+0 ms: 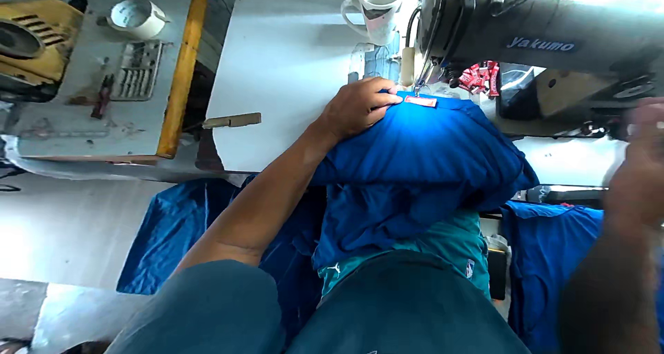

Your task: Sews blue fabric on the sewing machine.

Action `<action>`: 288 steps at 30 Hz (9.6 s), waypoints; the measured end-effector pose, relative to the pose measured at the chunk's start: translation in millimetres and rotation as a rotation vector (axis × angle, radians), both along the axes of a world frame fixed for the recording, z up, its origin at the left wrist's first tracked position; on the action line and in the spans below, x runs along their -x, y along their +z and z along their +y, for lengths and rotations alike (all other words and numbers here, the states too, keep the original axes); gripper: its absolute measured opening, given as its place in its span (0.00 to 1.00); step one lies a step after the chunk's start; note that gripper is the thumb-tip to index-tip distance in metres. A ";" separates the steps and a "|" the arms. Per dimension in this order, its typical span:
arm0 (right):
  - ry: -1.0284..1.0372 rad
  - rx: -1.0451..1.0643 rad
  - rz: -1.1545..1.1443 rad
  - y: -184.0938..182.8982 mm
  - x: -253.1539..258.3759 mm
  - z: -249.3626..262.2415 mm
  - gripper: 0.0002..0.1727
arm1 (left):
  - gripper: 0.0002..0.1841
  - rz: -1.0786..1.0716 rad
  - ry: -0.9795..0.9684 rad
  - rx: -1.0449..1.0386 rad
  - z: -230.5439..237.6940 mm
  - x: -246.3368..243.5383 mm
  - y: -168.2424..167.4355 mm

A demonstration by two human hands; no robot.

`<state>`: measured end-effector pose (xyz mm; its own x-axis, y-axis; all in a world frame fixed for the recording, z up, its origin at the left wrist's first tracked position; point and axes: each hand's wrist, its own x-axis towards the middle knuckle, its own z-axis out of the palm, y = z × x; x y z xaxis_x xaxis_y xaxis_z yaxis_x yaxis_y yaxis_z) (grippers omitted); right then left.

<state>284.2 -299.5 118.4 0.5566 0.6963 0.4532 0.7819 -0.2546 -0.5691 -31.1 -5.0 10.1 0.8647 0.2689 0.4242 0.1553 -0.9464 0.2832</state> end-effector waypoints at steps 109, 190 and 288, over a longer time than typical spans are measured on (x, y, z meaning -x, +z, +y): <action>0.282 0.035 0.233 -103.7 139.4 154.6 0.06 | 0.06 -0.202 0.077 0.521 -22.8 -33.4 3.8; 0.568 0.367 -0.407 -100.1 106.1 121.7 0.22 | 0.16 -0.111 0.052 0.372 -20.3 -0.8 10.5; 0.296 0.372 0.986 -65.8 103.4 167.3 0.04 | 0.18 -0.022 0.093 0.014 -31.5 -15.3 -5.3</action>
<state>180.7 -132.2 52.6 0.3479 0.8632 -0.3658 0.0836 -0.4172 -0.9050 -15.8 -36.5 4.8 0.8265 0.3534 0.4381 0.2359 -0.9242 0.3004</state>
